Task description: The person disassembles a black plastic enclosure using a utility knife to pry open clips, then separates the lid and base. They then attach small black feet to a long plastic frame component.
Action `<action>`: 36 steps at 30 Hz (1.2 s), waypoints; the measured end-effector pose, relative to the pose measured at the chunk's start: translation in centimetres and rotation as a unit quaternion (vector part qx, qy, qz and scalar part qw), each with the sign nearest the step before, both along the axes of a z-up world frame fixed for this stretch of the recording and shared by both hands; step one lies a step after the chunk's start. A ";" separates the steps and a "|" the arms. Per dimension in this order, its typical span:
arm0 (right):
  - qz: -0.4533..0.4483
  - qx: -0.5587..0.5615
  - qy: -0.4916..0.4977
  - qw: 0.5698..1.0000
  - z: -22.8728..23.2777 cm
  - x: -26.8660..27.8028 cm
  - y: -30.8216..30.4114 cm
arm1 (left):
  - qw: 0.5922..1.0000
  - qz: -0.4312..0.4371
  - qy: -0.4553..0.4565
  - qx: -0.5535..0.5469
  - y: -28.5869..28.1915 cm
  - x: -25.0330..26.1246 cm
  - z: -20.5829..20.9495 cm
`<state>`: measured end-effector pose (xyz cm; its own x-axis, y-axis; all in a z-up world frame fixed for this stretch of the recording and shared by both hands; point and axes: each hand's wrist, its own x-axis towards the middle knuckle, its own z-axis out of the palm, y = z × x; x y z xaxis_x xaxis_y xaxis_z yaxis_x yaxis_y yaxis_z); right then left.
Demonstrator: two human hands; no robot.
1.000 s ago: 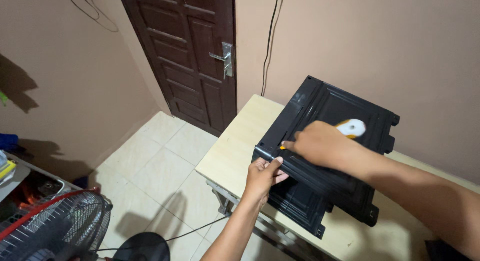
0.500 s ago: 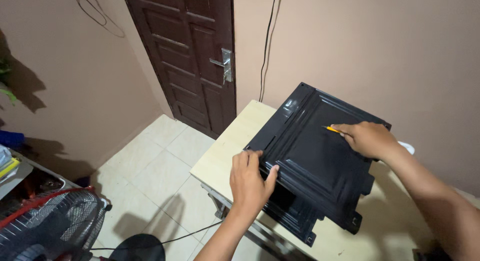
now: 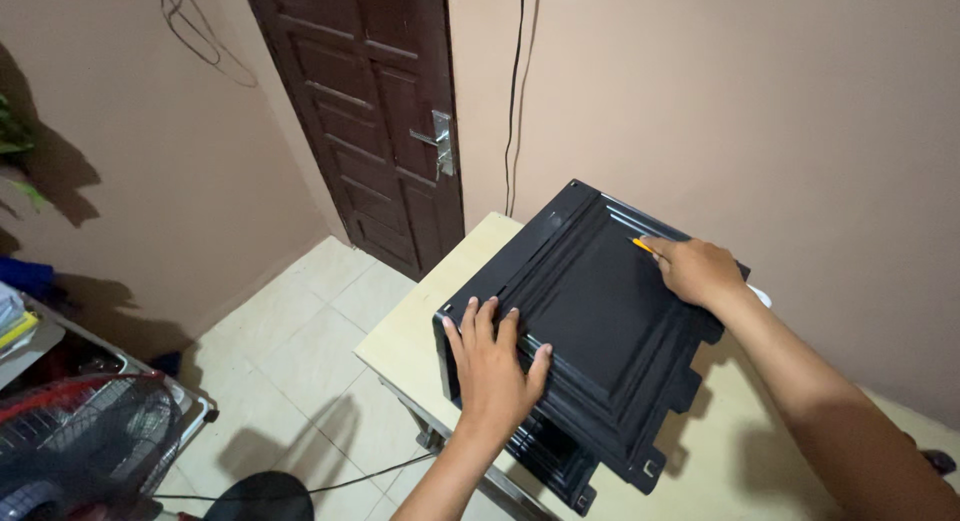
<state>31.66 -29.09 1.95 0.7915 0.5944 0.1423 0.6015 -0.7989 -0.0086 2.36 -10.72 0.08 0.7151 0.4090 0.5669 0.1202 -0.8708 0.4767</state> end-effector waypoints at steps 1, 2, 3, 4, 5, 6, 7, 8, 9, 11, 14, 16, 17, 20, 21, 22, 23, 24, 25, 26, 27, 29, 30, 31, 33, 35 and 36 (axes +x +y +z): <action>-0.004 0.000 0.006 1.000 0.0 0.6 0.4 | 1.000 0.005 0.016 0.013 0.0 0.3 0.1; -0.009 0.000 0.012 1.000 0.0 1.3 0.9 | 0.999 -0.004 0.044 0.023 0.0 0.7 0.1; -0.013 0.001 0.018 1.000 0.1 1.9 1.4 | 0.997 -0.012 0.071 0.035 0.0 1.1 0.2; -0.004 0.013 0.017 1.000 0.3 2.7 1.9 | 0.994 -0.019 0.099 0.046 0.2 1.6 0.3; 0.006 0.024 0.020 1.000 0.3 3.4 2.6 | 0.991 -0.033 0.119 0.052 0.4 2.3 0.3; 0.015 0.035 0.022 0.999 0.2 4.2 3.2 | 0.987 -0.047 0.139 0.058 0.7 3.4 0.4; 0.020 0.045 0.024 0.999 0.1 4.8 3.7 | 0.983 -0.062 0.160 0.065 1.0 4.5 0.4; 0.025 0.055 0.025 0.998 -0.1 5.3 4.4 | 0.978 -0.084 0.175 0.077 1.3 5.8 0.4; 0.029 0.066 0.026 0.997 -0.1 6.0 5.0 | 0.972 -0.106 0.190 0.089 1.5 7.4 0.4; 0.041 0.077 0.034 0.996 0.1 7.1 6.1 | 0.959 -0.147 0.214 0.115 1.5 10.7 0.3; 0.052 0.069 0.050 0.995 0.6 8.6 7.8 | 0.938 -0.194 0.247 0.150 1.1 15.9 0.0; 0.050 0.047 0.063 0.996 1.0 9.3 8.3 | 0.920 -0.220 0.283 0.159 0.8 19.3 -0.1; 0.049 0.035 0.071 0.996 1.2 9.5 8.6 | 0.915 -0.229 0.287 0.169 0.7 21.0 -0.2; 0.033 0.008 0.126 0.991 2.2 10.2 9.0 | 0.899 -0.260 0.290 0.202 -0.2 25.2 -1.1; 0.028 0.002 0.149 0.988 2.7 10.4 9.3 | 0.895 -0.268 0.283 0.218 -0.6 26.3 -1.5; 0.025 -0.003 0.162 0.986 3.2 10.6 9.7 | 0.890 -0.277 0.276 0.234 -0.9 27.5 -1.7; 0.022 -0.007 0.176 0.984 3.7 10.6 9.9 | 0.886 -0.283 0.272 0.247 -1.4 28.6 -1.9; 0.018 -0.011 0.189 0.982 4.2 10.6 10.2 | 0.882 -0.288 0.267 0.260 -2.0 29.7 -1.9; 0.008 -0.029 0.191 0.981 4.7 10.5 10.4 | 0.878 -0.294 0.263 0.271 -2.5 30.5 -2.0; -0.001 -0.047 0.192 0.980 5.4 10.5 10.9 | 0.878 -0.304 0.268 0.254 -2.9 31.3 -2.0; -0.011 -0.064 0.192 0.979 6.1 10.5 11.3 | 0.878 -0.314 0.272 0.239 -3.2 32.2 -1.8; -0.016 -0.124 0.173 0.977 7.1 10.4 12.0 | 0.888 -0.327 0.266 0.186 -3.2 33.6 -1.6; -0.017 -0.155 0.164 0.974 7.4 10.3 12.2 | 0.897 -0.328 0.255 0.148 -3.1 34.2 -1.6; -0.022 -0.152 0.160 0.975 7.7 10.2 12.6 | 0.906 -0.328 0.244 0.111 -2.7 34.8 -1.6; -0.032 -0.146 0.152 0.977 7.9 9.9 12.9 | 0.896 -0.337 0.257 0.133 -2.6 36.0 -1.7; -0.039 -0.154 0.153 0.975 7.7 9.8 12.9 | 0.894 -0.353 0.248 0.120 -2.7 37.1 -2.1; -0.041 -0.157 0.154 0.975 7.5 9.7 12.7 | 0.894 -0.368 0.235 0.102 -2.8 37.5 -2.6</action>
